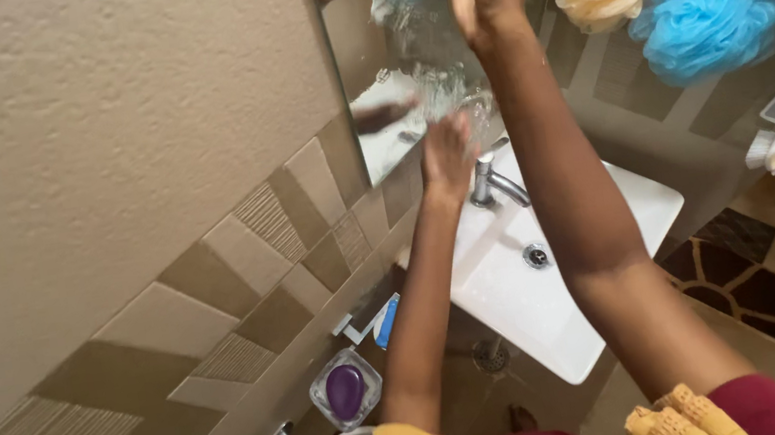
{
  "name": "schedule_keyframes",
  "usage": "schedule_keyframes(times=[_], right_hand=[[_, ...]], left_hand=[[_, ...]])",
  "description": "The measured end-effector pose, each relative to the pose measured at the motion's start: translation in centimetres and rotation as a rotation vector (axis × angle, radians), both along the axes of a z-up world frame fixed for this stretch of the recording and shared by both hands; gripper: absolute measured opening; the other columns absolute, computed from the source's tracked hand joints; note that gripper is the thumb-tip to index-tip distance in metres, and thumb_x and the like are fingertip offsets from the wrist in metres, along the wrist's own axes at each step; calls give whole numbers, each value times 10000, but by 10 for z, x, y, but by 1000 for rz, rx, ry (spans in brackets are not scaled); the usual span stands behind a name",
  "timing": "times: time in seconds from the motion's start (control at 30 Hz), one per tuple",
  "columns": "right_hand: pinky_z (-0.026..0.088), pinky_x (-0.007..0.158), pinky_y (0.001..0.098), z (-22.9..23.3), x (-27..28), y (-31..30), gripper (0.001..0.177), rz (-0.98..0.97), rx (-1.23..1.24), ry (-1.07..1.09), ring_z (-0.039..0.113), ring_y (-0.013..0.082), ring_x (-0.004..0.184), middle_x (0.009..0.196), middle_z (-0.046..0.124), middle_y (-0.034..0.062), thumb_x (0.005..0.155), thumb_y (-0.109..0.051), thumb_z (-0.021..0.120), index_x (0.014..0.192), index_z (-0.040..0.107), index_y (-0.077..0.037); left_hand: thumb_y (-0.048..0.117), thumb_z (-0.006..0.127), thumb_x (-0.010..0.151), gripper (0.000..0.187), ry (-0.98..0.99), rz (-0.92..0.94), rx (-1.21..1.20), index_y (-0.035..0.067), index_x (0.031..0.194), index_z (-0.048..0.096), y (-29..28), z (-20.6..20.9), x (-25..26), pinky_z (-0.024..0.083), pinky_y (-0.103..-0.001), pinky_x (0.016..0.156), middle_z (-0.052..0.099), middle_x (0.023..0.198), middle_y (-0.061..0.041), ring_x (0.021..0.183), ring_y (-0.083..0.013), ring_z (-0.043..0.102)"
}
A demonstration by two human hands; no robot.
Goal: The person washes their hands with soap and water at a bathroom sink. They then rinse a toothbrush under the running tap and place it back in its holder.
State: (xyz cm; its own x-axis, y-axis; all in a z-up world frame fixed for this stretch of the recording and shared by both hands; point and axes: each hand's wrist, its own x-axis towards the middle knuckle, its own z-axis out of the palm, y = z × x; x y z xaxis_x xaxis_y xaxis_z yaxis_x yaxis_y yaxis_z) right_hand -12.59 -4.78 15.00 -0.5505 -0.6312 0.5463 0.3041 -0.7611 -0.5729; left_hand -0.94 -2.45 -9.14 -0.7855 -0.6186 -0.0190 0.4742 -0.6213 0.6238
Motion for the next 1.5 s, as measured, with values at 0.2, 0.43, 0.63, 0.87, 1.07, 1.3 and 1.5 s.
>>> schedule_keyframes(times=[0.2,0.43,0.63,0.87,1.07,1.3,1.5], right_hand=[[371,1233,436,-34,-8,-57,591,-896,374,255,481,350,1461,1581,460,218,1090,-360,528,1541,413,5],[56,1399,495,-48,96,-84,642,-1264,408,548,122,350,1676,1777,103,175,1179,-432,283,1687,172,-55],[72,1376,499,-132,176,-13,697,-1110,398,567,94,299,1667,1780,89,125,1132,-498,222,1692,82,-108],[217,1256,476,-291,61,44,615,-902,723,710,289,381,1534,1665,304,234,1102,-397,453,1569,394,-1],[513,1008,397,-374,-17,164,290,-917,1023,301,662,290,1123,1201,676,140,985,-172,548,1198,691,-36],[526,744,364,-431,-29,246,256,47,937,-577,617,231,769,831,649,114,1032,-192,502,973,657,3],[511,750,370,-436,-19,243,227,122,676,-858,568,247,767,808,597,111,1041,-148,425,928,579,-25]], left_hand=[[493,351,1002,710,-184,109,440,32,1540,304,38,-104,57,214,-525,1213,411,1622,-124,1517,-276,319],[478,289,1033,711,22,239,604,-6,1554,286,40,-140,97,194,-543,1237,334,1644,-172,1542,-342,259],[488,329,1039,724,93,302,617,-5,1568,308,34,-157,116,255,-531,1227,377,1601,-152,1508,-309,326],[448,378,997,567,-115,265,590,99,1428,493,63,-159,94,263,-538,1167,557,1483,-100,1417,-303,447],[390,521,1034,395,-308,209,499,35,1148,390,115,-177,54,277,-575,1213,561,1505,-148,1454,-336,441],[338,499,972,383,-566,160,380,150,1306,501,157,-196,-9,300,-584,1197,539,1488,-119,1456,-311,418],[293,557,962,411,-473,202,248,63,1298,620,169,-198,-63,378,-449,1038,570,1255,-58,1209,-226,483]])
